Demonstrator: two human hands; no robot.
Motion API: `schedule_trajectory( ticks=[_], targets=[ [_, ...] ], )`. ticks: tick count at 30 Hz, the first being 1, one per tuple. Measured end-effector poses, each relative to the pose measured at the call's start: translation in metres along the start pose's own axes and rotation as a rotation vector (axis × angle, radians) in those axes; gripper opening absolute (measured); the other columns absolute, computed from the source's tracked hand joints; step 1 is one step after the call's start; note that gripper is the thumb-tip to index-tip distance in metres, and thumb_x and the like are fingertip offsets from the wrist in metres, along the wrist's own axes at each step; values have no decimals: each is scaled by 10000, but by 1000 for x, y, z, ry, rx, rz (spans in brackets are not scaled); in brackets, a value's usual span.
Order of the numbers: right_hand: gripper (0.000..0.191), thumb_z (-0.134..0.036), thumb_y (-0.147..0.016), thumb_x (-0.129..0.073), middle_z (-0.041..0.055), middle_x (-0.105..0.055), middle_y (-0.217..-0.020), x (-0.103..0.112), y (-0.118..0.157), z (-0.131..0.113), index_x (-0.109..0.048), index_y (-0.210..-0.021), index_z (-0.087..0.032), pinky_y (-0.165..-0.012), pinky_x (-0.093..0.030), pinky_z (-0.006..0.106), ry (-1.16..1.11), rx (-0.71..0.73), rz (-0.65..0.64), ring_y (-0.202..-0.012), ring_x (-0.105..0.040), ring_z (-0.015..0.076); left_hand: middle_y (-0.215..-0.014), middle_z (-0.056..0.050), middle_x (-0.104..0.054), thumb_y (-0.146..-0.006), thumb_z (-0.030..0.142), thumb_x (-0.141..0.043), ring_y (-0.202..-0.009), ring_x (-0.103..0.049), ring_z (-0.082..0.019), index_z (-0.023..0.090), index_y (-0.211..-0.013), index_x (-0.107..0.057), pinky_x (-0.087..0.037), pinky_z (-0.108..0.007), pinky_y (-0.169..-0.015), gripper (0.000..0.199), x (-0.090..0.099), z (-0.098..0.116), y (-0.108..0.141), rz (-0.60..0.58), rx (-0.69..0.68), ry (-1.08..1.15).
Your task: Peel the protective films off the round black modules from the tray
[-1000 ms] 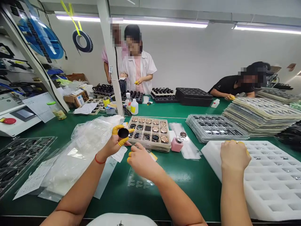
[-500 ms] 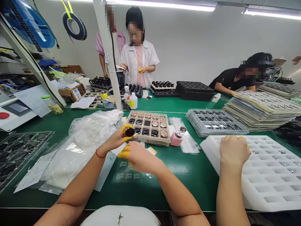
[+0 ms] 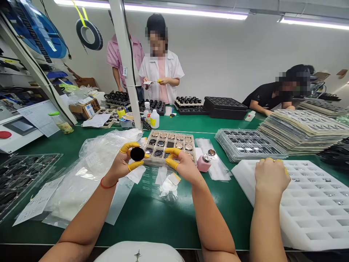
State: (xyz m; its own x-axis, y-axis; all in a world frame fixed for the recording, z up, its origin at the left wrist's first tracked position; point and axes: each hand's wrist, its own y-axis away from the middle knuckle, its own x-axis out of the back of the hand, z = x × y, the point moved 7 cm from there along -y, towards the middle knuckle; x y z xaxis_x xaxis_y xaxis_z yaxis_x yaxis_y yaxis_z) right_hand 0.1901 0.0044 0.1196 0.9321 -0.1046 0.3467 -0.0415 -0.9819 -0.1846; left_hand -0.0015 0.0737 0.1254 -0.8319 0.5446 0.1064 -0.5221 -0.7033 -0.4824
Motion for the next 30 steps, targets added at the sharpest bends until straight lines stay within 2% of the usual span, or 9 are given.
schedule_trajectory(
  ticks=[4, 8, 11, 16, 19, 26, 30],
  targets=[
    [332, -348, -775, -602, 28, -604, -912, 0, 2, -4, -586, -1091, -248, -762, -466, 327, 12, 1, -8, -857, -555, 171, -1069, -65, -620, -672, 210, -744, -968, -646, -202, 195, -1102, -512, -513, -321, -903, 488, -15, -2, 2, -105, 77, 19],
    [334, -343, -774, -612, 3, -611, -829, 8, 3, -6, -587, -1095, -254, -744, -468, 314, 1, 9, 4, -795, -562, 154, -996, -53, -664, -681, 190, -740, -915, -676, -209, 197, -1120, -475, -541, -334, -862, 513, -12, -7, 0, -60, 174, 182],
    [318, -339, -789, -600, 11, -620, -843, 12, 5, -9, -596, -1095, -251, -764, -469, 329, 36, 55, 9, -813, -571, 163, -938, -48, -695, -672, 169, -749, -896, -684, -217, 202, -1157, -434, -550, -354, -849, 580, -10, -13, -3, -52, 282, 306],
    [240, -285, -824, -557, 33, -635, -905, 14, 5, -19, -626, -1054, -271, -836, -437, 395, 283, 212, 143, -903, -557, 203, -1001, -82, -686, -694, 165, -737, -938, -670, -204, 182, -1182, -431, -541, -331, -878, 576, -8, -27, -4, -15, 488, 433],
    [193, -262, -836, -539, 34, -640, -882, 12, 4, -21, -630, -1007, -270, -841, -427, 415, 360, 269, 170, -901, -548, 213, -1007, -103, -683, -709, 166, -728, -913, -678, -193, 165, -1208, -415, -548, -309, -866, 589, -9, -36, -3, -12, 592, 471],
    [95, -248, -814, -560, 31, -639, -901, 10, -1, -11, -618, -889, -246, -826, -449, 393, 287, 216, 163, -886, -572, 203, -1025, -111, -675, -676, 154, -753, -921, -675, -208, 157, -1189, -435, -556, -325, -851, 604, -7, -42, -3, -26, 595, 451],
    [75, -243, -808, -567, 24, -643, -898, 10, -3, -10, -621, -861, -244, -813, -452, 371, 252, 188, 146, -877, -580, 191, -975, -86, -692, -640, 141, -777, -933, -671, -208, 174, -1173, -428, -534, -357, -885, 638, -3, -39, -6, 18, 553, 407]
  ],
)
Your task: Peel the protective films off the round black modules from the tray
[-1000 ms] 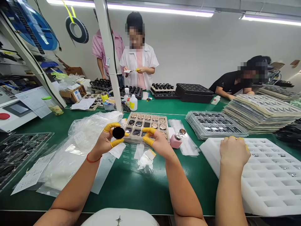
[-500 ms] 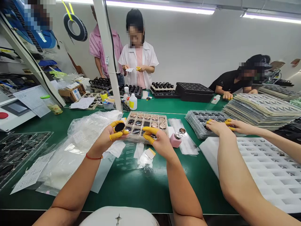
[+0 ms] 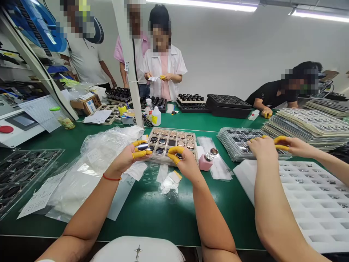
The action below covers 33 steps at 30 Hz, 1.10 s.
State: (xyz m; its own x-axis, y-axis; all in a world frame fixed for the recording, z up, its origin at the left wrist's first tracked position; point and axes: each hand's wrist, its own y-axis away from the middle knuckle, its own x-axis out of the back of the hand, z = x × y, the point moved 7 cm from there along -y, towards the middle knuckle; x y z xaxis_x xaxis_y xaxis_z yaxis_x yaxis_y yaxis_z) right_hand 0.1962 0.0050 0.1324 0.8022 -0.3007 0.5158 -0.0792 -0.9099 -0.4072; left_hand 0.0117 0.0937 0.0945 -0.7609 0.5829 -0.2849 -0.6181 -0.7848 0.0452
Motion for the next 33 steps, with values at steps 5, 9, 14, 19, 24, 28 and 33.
schedule_trajectory(
  ticks=[5, 9, 14, 19, 24, 28, 33],
  targets=[
    [67, -304, -800, -597, 33, -612, -1033, 11, 2, -7, -611, -786, -240, -936, -393, 392, -165, 37, 77, -1029, -540, 202, -927, -61, -698, -666, 205, -755, -898, -681, -210, 197, -1162, -418, -511, -394, -898, 600, -4, 5, 0, 18, -110, -93],
    [147, -375, -800, -590, 44, -591, -1143, 1, 6, -3, -587, -773, -230, -968, -373, 412, -360, -107, 98, -1099, -515, 221, -962, -55, -675, -682, 228, -737, -923, -669, -220, 213, -1151, -442, -512, -379, -881, 555, -26, -2, 4, -114, -144, -186],
    [235, -435, -764, -608, 58, -614, -1115, -36, 6, -1, -632, -835, -213, -904, -433, 404, -502, -230, -64, -1046, -538, 232, -1007, -47, -656, -706, 232, -714, -906, -656, -200, 222, -1148, -492, -517, -328, -837, 495, -48, -11, 9, -197, -216, -334],
    [250, -420, -760, -612, 50, -634, -975, -40, 8, 4, -637, -876, -200, -816, -463, 362, -484, -252, -84, -940, -561, 210, -1053, -57, -641, -748, 255, -673, -920, -650, -203, 229, -1155, -488, -511, -331, -835, 447, -57, -14, 12, -246, -224, -410],
    [212, -388, -786, -575, 43, -626, -915, -35, 10, 3, -619, -842, -188, -772, -461, 340, -412, -248, -73, -882, -567, 195, -1038, -63, -640, -759, 256, -661, -914, -647, -197, 214, -1148, -478, -502, -332, -840, 432, -60, -13, 13, -253, -236, -438],
    [177, -360, -802, -548, 41, -628, -913, -33, 10, 2, -596, -806, -190, -793, -453, 339, -349, -229, -61, -891, -568, 193, -1033, -62, -637, -759, 243, -659, -930, -640, -199, 209, -1154, -472, -495, -337, -854, 438, -61, -15, 12, -258, -241, -425],
    [150, -332, -799, -539, 45, -627, -921, -31, 9, -1, -594, -806, -192, -805, -451, 352, -283, -218, -46, -896, -562, 197, -1041, -54, -633, -761, 239, -657, -904, -637, -181, 213, -1157, -479, -495, -330, -849, 436, -61, -15, 12, -257, -241, -432]
  ],
)
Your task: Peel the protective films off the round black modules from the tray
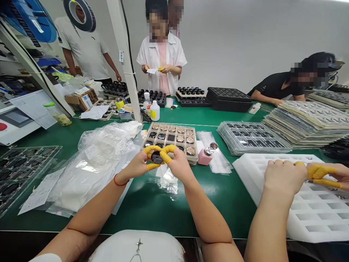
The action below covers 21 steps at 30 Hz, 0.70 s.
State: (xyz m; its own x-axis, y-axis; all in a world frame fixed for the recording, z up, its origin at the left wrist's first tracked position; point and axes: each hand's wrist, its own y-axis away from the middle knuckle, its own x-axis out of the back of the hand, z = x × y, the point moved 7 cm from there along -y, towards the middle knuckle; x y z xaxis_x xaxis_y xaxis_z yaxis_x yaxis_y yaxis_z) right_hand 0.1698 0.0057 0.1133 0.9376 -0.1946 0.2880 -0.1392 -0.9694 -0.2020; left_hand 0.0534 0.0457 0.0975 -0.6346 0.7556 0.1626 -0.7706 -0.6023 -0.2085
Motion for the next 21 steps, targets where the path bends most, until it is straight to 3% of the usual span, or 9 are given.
schedule_trajectory(
  ticks=[21],
  targets=[
    [154, -347, -801, -545, 40, -627, -887, 1, 1, -6, -594, -781, -203, -768, -455, 346, 105, 18, 34, -891, -562, 204, -993, -39, -635, -755, 250, -660, -876, -634, -171, 209, -1132, -499, -506, -296, -802, 412, 0, 1, -1, 15, -14, 0]
  ],
)
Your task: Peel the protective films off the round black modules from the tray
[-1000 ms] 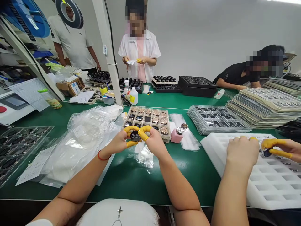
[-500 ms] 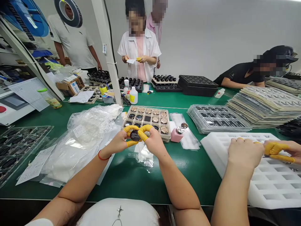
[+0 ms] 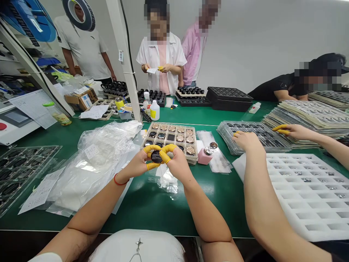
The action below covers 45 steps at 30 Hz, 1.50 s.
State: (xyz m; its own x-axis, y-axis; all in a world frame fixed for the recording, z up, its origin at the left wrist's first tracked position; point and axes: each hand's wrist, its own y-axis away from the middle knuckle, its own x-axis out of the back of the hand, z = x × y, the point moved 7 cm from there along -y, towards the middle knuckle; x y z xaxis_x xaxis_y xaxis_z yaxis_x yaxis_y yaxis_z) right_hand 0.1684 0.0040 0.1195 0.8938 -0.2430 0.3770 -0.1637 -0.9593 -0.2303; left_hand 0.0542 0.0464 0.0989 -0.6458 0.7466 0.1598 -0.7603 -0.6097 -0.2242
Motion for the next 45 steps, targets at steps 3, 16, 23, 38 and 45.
schedule_trajectory(
  ticks=[3, 16, 23, 38, 45],
  targets=[
    [149, -343, -802, -547, 44, -630, -887, 0, 0, 0, -597, -773, -205, -782, -452, 357, 19, 7, 4, -902, -558, 211, -985, -35, -639, -751, 260, -665, -873, -634, -171, 214, -1136, -497, -508, -294, -799, 422, 0, 1, 0, -3, 0, 7],
    [205, -362, -847, -491, 63, -640, -966, 32, 1, 11, -600, -956, -227, -818, -428, 383, 384, 135, 188, -926, -568, 226, -1009, -54, -652, -719, 268, -710, -934, -661, -219, 239, -1152, -443, -509, -370, -875, 510, 2, -11, 11, 2, 171, 236],
    [193, -314, -691, -677, 113, -589, -791, -4, 22, 129, -593, -763, -157, -563, -401, 299, 888, -226, -100, -704, -571, 220, -965, -56, -663, -707, 244, -723, -930, -669, -227, 213, -1184, -401, -498, -420, -904, 576, 6, -44, 42, -22, 282, 381],
    [176, -322, -874, -486, 40, -617, -879, -16, 39, 21, -601, -964, -223, -759, -451, 339, 332, 211, 156, -839, -548, 191, -976, -45, -634, -718, 264, -696, -862, -651, -192, 221, -1150, -440, -506, -342, -789, 504, 13, -73, 51, 85, 239, 195],
    [152, -255, -869, -496, 70, -584, -1151, -61, 48, 8, -617, -959, -235, -931, -385, 466, 461, 351, 119, -1121, -462, 248, -969, -42, -633, -745, 256, -660, -840, -629, -168, 199, -1138, -468, -510, -282, -748, 441, 13, -57, 50, 93, 127, 71]
  ],
)
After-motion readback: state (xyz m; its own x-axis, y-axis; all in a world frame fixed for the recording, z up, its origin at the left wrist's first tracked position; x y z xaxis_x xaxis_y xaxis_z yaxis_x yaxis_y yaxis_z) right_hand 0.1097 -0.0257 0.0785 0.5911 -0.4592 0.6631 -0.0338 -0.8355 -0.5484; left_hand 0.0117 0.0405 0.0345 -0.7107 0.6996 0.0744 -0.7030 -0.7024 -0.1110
